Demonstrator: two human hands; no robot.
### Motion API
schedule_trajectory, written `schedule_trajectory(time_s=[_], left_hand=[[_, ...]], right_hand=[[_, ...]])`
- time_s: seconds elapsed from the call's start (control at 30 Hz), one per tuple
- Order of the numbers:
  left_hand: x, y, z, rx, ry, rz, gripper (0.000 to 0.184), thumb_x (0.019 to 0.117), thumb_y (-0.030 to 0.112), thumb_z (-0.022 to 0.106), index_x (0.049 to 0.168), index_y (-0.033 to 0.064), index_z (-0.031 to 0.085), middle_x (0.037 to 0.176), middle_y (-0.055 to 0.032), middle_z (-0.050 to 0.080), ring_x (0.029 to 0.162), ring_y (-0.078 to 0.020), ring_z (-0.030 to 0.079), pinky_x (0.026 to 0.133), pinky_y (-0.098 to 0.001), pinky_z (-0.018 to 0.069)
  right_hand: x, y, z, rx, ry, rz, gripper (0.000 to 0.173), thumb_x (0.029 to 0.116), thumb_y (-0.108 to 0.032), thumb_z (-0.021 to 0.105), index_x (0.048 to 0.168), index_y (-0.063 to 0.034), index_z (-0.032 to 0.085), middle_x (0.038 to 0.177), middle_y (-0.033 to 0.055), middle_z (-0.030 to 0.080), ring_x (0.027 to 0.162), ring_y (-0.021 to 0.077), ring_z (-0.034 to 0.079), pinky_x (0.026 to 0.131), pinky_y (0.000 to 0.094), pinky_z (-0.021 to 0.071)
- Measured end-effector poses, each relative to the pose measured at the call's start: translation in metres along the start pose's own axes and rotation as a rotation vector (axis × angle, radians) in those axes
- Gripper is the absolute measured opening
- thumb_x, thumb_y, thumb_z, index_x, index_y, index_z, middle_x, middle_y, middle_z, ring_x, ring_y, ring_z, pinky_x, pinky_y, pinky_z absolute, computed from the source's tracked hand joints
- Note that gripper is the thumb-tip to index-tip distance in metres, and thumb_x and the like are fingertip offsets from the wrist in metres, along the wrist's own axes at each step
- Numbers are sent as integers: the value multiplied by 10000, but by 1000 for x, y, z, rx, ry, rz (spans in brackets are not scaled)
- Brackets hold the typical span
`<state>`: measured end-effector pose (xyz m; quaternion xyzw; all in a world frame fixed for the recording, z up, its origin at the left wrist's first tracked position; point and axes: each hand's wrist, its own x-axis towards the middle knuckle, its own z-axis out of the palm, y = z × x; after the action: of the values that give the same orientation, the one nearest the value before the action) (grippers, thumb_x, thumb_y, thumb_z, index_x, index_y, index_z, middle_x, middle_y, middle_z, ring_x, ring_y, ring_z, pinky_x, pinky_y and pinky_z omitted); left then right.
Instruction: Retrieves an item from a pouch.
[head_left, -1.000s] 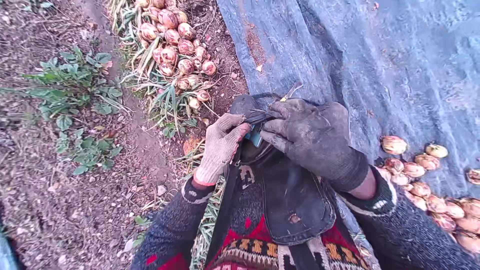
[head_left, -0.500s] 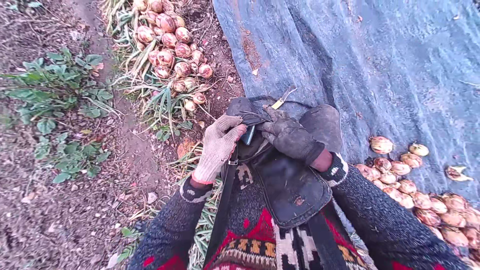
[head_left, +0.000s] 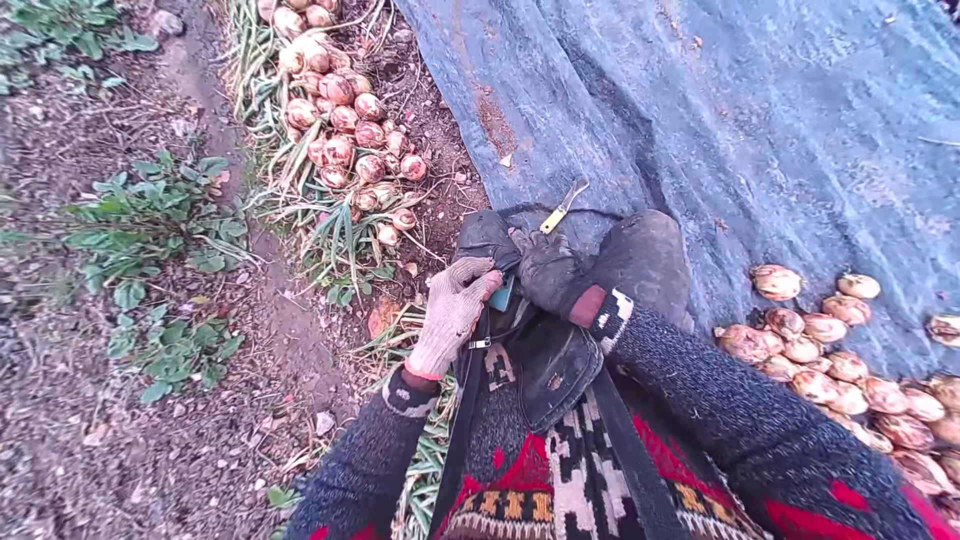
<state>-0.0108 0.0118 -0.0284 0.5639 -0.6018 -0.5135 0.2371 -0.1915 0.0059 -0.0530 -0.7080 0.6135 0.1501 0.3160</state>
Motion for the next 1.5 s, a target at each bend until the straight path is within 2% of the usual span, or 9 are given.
schedule_trajectory(time_s=[0.27, 0.43, 0.63, 0.73, 0.83, 0.93, 1.03, 1.33, 1.5], left_hand=[[21, -10, -33, 177, -45, 106, 247, 984, 371, 658, 1043, 163, 778, 1082, 30, 750, 962, -75, 705, 846, -311, 605], [59, -93, -42, 376, 19, -186, 635, 994, 646, 474, 1413, 191, 620, 1451, -45, 598, 1354, -156, 546, 1145, -442, 444], [59, -114, -33, -181, 8, -309, 515, 1039, 533, 497, 1244, 106, 699, 1132, -67, 738, 1049, -161, 703, 930, -392, 593], [51, -112, -33, -404, 58, -342, 465, 1051, 441, 494, 1269, 69, 668, 1132, -114, 725, 1047, -208, 697, 920, -420, 587], [43, -105, -28, -625, 75, -362, 402, 1091, 345, 419, 1248, 61, 655, 1108, -120, 722, 1029, -201, 695, 902, -406, 586], [37, -101, -22, -772, 26, -327, 415, 1109, 315, 368, 1285, 50, 634, 1146, -123, 719, 1063, -192, 692, 935, -398, 583], [33, -94, -18, -810, 46, -267, 411, 1116, 310, 354, 1303, 54, 616, 1157, -99, 714, 1075, -161, 684, 951, -370, 575], [34, -102, -15, -542, 183, -204, 348, 1085, 264, 483, 1274, 28, 655, 1147, -105, 721, 1051, -156, 687, 940, -355, 576], [8, -72, -28, -137, 317, 91, 845, 931, 676, 580, 1408, -21, 536, 1340, -152, 630, 1209, -230, 634, 1012, -414, 560]], right_hand=[[1, 8, 7, 43, 20, -76, 908, 776, -851, 548, 1073, -4, 683, 1177, 270, 662, 1207, 467, 585, 1060, 718, 361], [-2, -13, 5, -16, 98, -50, 858, 844, -774, 547, 1079, 42, 670, 1181, 293, 657, 1206, 494, 580, 1080, 744, 310], [3, -29, -6, -37, 155, -51, 858, 813, -684, 663, 1227, 66, 626, 1339, 342, 569, 1279, 540, 505, 1094, 763, 262], [2, -31, -6, -76, 171, -34, 550, 1002, -291, 508, 1361, 126, 512, 1391, 390, 498, 1317, 562, 458, 1111, 743, 257], [-2, -37, -4, -119, 258, -35, 417, 1015, -34, 351, 1371, 109, 512, 1408, 358, 503, 1309, 527, 485, 1074, 728, 323], [-5, -39, -13, -77, 255, -128, 401, 985, -217, 508, 1248, 73, 597, 1447, 323, 485, 1327, 519, 469, 1019, 731, 378], [-6, -43, -24, -67, 281, -228, 714, 848, -600, 640, 1241, -4, 635, 1547, 247, 431, 1393, 480, 427, 1041, 718, 371], [-9, -29, -34, 98, 175, -469, 676, 725, -541, 769, 1226, -98, 676, 1473, 202, 507, 1356, 414, 475, 1058, 623, 433], [-13, -19, -33, 163, 145, -434, 664, 706, -555, 777, 1161, -82, 681, 1399, 219, 544, 1284, 403, 528, 997, 622, 471]])
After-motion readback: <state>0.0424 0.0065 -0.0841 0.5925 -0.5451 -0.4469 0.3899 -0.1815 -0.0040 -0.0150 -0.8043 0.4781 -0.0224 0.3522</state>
